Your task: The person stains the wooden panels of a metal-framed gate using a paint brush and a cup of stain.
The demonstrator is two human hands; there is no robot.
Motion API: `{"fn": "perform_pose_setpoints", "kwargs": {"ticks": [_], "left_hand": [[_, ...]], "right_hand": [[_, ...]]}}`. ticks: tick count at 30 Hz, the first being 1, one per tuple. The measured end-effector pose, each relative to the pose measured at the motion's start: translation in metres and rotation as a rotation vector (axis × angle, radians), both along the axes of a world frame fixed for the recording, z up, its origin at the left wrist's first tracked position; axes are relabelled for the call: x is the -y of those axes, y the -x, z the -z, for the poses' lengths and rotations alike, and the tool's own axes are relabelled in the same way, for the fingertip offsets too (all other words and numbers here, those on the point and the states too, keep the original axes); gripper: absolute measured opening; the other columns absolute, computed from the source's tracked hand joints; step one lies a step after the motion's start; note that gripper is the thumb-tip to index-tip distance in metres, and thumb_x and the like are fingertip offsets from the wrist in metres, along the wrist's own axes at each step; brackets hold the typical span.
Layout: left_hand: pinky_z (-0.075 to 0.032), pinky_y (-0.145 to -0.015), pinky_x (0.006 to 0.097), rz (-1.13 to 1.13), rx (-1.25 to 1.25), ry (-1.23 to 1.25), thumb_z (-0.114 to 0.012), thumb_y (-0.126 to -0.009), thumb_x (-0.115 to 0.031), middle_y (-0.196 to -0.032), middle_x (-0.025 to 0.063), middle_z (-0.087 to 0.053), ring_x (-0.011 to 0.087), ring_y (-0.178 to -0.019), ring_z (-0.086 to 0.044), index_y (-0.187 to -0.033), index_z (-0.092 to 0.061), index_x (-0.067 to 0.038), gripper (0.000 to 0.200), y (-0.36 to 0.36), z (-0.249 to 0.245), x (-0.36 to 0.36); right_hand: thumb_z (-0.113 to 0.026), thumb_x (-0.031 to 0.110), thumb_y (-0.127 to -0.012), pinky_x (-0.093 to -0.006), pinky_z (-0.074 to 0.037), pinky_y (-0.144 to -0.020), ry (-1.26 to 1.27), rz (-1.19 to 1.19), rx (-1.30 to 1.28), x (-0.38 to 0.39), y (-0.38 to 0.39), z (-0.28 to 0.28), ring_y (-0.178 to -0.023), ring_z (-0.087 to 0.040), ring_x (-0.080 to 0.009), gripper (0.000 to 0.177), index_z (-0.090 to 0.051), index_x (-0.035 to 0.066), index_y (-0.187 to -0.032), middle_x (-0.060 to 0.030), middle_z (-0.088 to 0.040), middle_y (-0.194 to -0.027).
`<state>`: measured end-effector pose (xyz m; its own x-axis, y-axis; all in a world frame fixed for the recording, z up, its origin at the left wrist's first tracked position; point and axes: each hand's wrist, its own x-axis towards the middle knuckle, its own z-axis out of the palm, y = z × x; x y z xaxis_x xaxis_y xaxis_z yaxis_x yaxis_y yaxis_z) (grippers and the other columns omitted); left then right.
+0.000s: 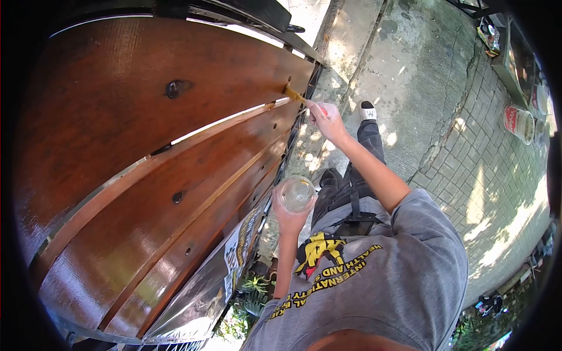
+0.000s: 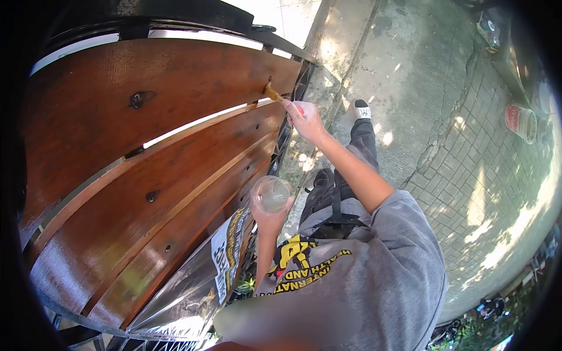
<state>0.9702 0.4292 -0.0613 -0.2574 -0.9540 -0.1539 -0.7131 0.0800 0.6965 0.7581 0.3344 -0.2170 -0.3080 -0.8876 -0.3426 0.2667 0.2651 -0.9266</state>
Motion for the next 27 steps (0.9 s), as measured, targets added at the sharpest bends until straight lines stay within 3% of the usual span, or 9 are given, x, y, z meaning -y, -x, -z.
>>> {"fn": "perform_pose_setpoints", "kwargs": {"ticks": [3,6,10,11,14,18,22,23,27], "left_hand": [[-0.051,-0.098,0.0402,0.009,-0.002,0.006,-0.097,-0.063,-0.013,-0.120,0.0139,-0.062,0.0296,-0.109,-0.063,-0.124,-0.061,-0.002,0.072,0.008,0.000,-0.002],[-0.050,-0.101,0.0400,0.024,0.014,0.004,-0.099,-0.064,-0.019,-0.122,0.0142,-0.063,0.0275,-0.111,-0.063,-0.126,-0.058,0.000,0.076,0.009,0.002,-0.004],[-0.050,-0.102,0.0398,0.013,-0.045,-0.008,-0.099,-0.063,-0.018,-0.122,0.0140,-0.063,0.0276,-0.112,-0.062,-0.126,-0.058,0.000,0.077,0.010,0.008,-0.008],[-0.049,-0.102,0.0397,0.006,-0.071,-0.012,-0.099,-0.063,-0.018,-0.122,0.0139,-0.063,0.0276,-0.112,-0.062,-0.126,-0.058,0.000,0.077,0.010,0.010,-0.009],[-0.052,-0.096,0.0408,0.022,-0.066,0.036,-0.097,-0.062,-0.010,-0.121,0.0134,-0.062,0.0309,-0.109,-0.063,-0.123,-0.062,-0.003,0.071,0.018,0.004,-0.010],[-0.052,-0.097,0.0418,-0.021,-0.073,0.005,-0.098,-0.061,-0.010,-0.121,0.0136,-0.062,0.0322,-0.109,-0.063,-0.124,-0.062,-0.003,0.073,0.017,0.006,-0.017],[-0.050,-0.100,0.0401,-0.010,-0.088,-0.005,-0.097,-0.062,-0.011,-0.123,0.0136,-0.062,0.0289,-0.113,-0.061,-0.126,-0.060,-0.001,0.075,0.016,0.010,-0.019],[-0.049,-0.102,0.0390,0.009,-0.079,0.001,-0.097,-0.063,-0.012,-0.124,0.0136,-0.061,0.0272,-0.114,-0.060,-0.127,-0.058,0.000,0.076,0.016,0.011,-0.018],[-0.049,-0.102,0.0386,0.019,-0.132,-0.011,-0.096,-0.065,-0.010,-0.123,0.0142,-0.062,0.0278,-0.112,-0.061,-0.127,-0.058,0.001,0.073,0.015,0.019,-0.016]], "right_hand": [[-0.054,0.037,-0.106,-0.0326,-0.045,-0.056,0.079,-0.037,0.123,-0.010,0.012,-0.027,-0.055,-0.055,-0.0126,0.052,-0.063,0.002,-0.068,-0.0046,-0.059,-0.058],[-0.055,0.033,-0.105,-0.0318,-0.045,-0.056,0.015,0.137,0.245,-0.021,0.008,0.006,-0.056,-0.055,-0.0108,0.051,-0.062,0.001,-0.066,-0.0035,-0.058,-0.058],[-0.056,0.046,-0.102,-0.0447,-0.050,-0.065,-0.362,0.100,-0.351,-0.016,0.008,0.101,-0.062,-0.062,-0.0331,0.058,-0.066,-0.001,-0.070,-0.0139,-0.066,-0.066],[-0.054,0.053,-0.101,-0.0525,-0.052,-0.076,-0.393,0.069,-0.438,-0.011,0.006,0.115,-0.078,-0.066,-0.0457,0.060,-0.070,0.000,-0.077,-0.0221,-0.070,-0.080],[-0.054,0.052,-0.101,-0.0535,-0.052,-0.084,-0.433,0.050,-0.384,0.011,-0.009,0.145,-0.092,-0.068,-0.0477,0.057,-0.071,0.000,-0.083,-0.0263,-0.071,-0.090],[-0.053,0.050,-0.102,-0.0546,-0.052,-0.087,-0.377,-0.095,-0.436,0.040,-0.009,0.117,-0.097,-0.066,-0.0504,0.057,-0.071,-0.001,-0.085,-0.0291,-0.070,-0.093],[-0.055,0.049,-0.103,-0.0460,-0.052,-0.069,-0.091,-0.210,-0.267,0.021,0.017,0.060,-0.065,-0.064,-0.0359,0.059,-0.066,-0.002,-0.075,-0.0189,-0.067,-0.072],[-0.054,0.049,-0.104,-0.0391,-0.049,-0.062,0.040,-0.248,-0.141,0.009,0.028,0.039,-0.057,-0.057,-0.0235,0.059,-0.064,-0.001,-0.073,-0.0110,-0.063,-0.065],[-0.054,0.041,-0.107,-0.0331,-0.044,-0.058,0.016,-0.246,-0.172,-0.028,0.067,0.018,-0.059,-0.051,-0.0128,0.054,-0.061,0.003,-0.070,-0.0039,-0.054,-0.059]]}}
